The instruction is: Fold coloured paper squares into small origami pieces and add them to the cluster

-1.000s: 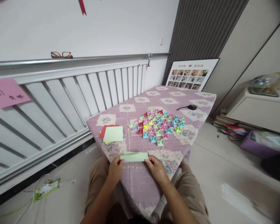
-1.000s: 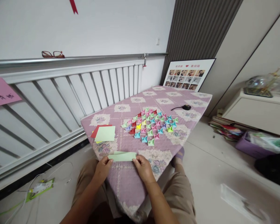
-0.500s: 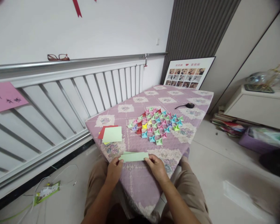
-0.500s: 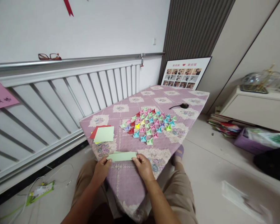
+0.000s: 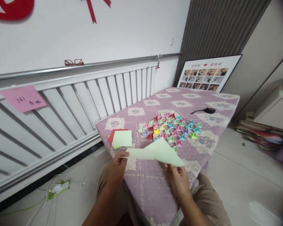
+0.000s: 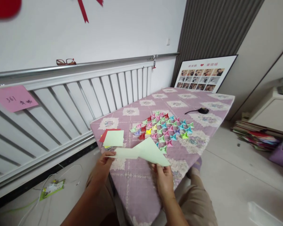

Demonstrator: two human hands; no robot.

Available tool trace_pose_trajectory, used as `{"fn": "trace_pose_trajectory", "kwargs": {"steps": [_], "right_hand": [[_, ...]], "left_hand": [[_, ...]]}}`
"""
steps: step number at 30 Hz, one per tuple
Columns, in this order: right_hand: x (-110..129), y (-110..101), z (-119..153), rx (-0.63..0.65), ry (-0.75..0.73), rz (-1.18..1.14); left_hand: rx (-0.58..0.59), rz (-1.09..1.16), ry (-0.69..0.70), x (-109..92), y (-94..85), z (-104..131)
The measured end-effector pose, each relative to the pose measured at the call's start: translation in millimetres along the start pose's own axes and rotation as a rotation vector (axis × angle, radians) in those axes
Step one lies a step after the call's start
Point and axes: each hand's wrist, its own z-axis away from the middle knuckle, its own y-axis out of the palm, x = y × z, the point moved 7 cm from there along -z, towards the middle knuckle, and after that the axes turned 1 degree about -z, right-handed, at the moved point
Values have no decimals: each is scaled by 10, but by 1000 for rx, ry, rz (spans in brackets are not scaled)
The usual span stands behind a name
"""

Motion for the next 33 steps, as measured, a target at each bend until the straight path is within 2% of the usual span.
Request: {"fn": "trace_pose_trajectory", "kwargs": {"steps": [4, 8, 11, 14, 17, 19, 23, 25, 27, 29, 31, 33], "right_hand": [[-32, -24, -25, -13, 20, -3], [4, 14, -19, 36, 9, 98], [34, 46, -15, 71, -10, 146], [20, 63, -18, 96, 4, 138], [7, 73, -23, 131, -2, 172], [18, 75, -26, 149, -27, 212], [74, 111, -18, 185, -76, 278], [120, 156, 1, 209, -103, 302], [175, 208, 33, 228, -141, 312], [224, 264, 76, 251, -179, 318], [251, 325, 129, 289, -206, 335], [252, 378, 191, 339, -220, 371]], "left_hand": [[-58, 36, 137, -175, -143, -402], [-69, -9, 250, -165, -254, -867], [-6, -100, 267, 33, -260, -1185], [29, -148, 244, 328, -271, -1407], [46, -227, 222, 578, -320, -1517], [44, -292, 218, 668, -393, -1531], [-15, -412, 235, 651, -556, -1375], [-39, -534, 282, 561, -524, -1161], [32, -627, 365, 449, -331, -852], [220, -641, 435, 362, -4, -483], [358, -618, 442, 306, 294, -141], [413, -578, 395, 291, 502, 100]]}}
